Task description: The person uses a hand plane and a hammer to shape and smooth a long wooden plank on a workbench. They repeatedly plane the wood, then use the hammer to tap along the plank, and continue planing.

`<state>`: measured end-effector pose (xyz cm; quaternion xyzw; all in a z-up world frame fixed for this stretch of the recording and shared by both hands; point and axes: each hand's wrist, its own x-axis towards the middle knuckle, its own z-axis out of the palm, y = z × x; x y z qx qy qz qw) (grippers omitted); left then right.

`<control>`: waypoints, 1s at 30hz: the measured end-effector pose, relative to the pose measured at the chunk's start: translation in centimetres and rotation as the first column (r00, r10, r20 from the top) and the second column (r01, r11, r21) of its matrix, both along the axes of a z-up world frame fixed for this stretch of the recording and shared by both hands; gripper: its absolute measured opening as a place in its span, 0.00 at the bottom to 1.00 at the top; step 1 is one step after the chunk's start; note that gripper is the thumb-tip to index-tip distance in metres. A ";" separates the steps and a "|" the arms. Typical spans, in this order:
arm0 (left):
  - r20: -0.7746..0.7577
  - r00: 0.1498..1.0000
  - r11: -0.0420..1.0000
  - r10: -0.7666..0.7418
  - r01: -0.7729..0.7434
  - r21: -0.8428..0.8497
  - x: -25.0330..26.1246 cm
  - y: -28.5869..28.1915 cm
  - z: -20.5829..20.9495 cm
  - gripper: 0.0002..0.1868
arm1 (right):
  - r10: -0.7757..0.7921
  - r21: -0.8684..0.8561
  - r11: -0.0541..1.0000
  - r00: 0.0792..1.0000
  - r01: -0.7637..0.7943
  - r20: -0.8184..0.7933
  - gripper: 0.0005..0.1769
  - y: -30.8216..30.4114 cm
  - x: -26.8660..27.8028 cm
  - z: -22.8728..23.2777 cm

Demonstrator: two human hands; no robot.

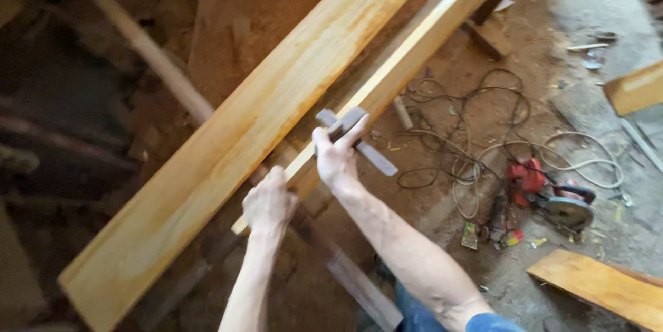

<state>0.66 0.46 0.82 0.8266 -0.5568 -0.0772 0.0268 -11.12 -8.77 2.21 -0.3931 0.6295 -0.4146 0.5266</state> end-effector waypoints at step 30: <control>-0.911 -0.412 0.986 0.030 0.162 -0.041 9.9 3.7 -13.4 0.27 | -0.035 -0.095 0.995 0.980 0.017 -0.194 0.57 16.3 9.5 0.6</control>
